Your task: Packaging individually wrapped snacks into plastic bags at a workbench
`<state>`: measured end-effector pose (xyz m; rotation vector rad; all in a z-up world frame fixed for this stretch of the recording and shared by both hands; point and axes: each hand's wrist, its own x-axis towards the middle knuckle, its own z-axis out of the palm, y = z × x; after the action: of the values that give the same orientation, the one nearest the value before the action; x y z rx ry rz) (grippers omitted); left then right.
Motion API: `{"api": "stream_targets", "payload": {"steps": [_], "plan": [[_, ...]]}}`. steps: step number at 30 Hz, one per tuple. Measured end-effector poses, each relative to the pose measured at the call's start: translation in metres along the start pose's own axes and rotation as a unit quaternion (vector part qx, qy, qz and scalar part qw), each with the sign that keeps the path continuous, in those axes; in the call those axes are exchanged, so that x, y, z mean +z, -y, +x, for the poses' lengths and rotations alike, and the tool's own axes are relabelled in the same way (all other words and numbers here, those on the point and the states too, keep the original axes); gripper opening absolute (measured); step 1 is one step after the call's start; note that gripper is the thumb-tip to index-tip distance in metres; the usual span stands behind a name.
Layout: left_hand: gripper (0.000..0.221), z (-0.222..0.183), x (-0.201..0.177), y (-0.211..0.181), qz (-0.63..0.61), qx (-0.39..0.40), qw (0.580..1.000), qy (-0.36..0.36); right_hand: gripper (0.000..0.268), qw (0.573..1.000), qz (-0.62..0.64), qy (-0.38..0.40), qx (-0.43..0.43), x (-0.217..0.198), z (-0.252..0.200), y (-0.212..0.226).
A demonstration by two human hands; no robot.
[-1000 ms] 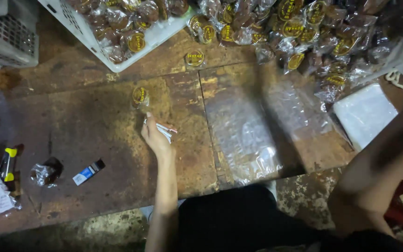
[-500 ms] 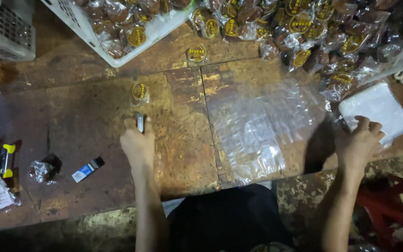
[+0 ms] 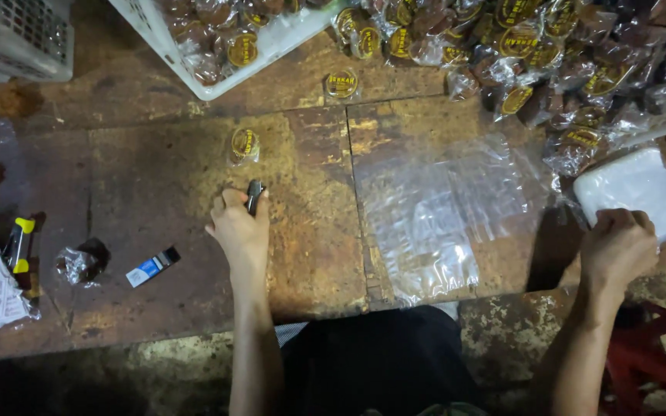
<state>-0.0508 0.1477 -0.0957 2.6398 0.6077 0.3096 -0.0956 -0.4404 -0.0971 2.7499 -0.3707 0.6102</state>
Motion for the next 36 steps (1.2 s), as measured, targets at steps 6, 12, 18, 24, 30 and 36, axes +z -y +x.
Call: {"api": "stream_targets", "payload": {"steps": [6,12,18,24,30,36], "plan": [[0.037,-0.005,-0.007,-0.013,0.022,0.004,0.999,-0.032,0.053,0.999,0.038,0.002,0.018,-0.033,-0.006,0.068],[0.026,-0.02,-0.019,-0.052,-0.099,0.038,0.992,-0.074,0.056,0.842,0.383,0.312,-0.216,-0.114,-0.028,0.214],[0.016,-0.044,-0.013,-0.08,-0.135,0.144,0.977,-0.077,0.009,0.867,0.395,0.27,-0.139,-0.076,-0.041,0.239],[0.048,-0.063,-0.019,-0.123,-0.209,0.03,0.933,0.291,0.011,0.825,0.539,0.17,-0.023,-0.08,-0.016,0.273],[0.016,-0.067,0.037,-0.114,-0.164,0.044,0.924,0.343,0.024,0.772,0.599,0.214,-0.009,-0.102,-0.015,0.271],[0.033,-0.056,-0.037,-0.118,-0.273,0.287,0.848,0.353,0.076,0.821,0.455,0.174,-0.297,-0.141,0.036,0.235]]}}
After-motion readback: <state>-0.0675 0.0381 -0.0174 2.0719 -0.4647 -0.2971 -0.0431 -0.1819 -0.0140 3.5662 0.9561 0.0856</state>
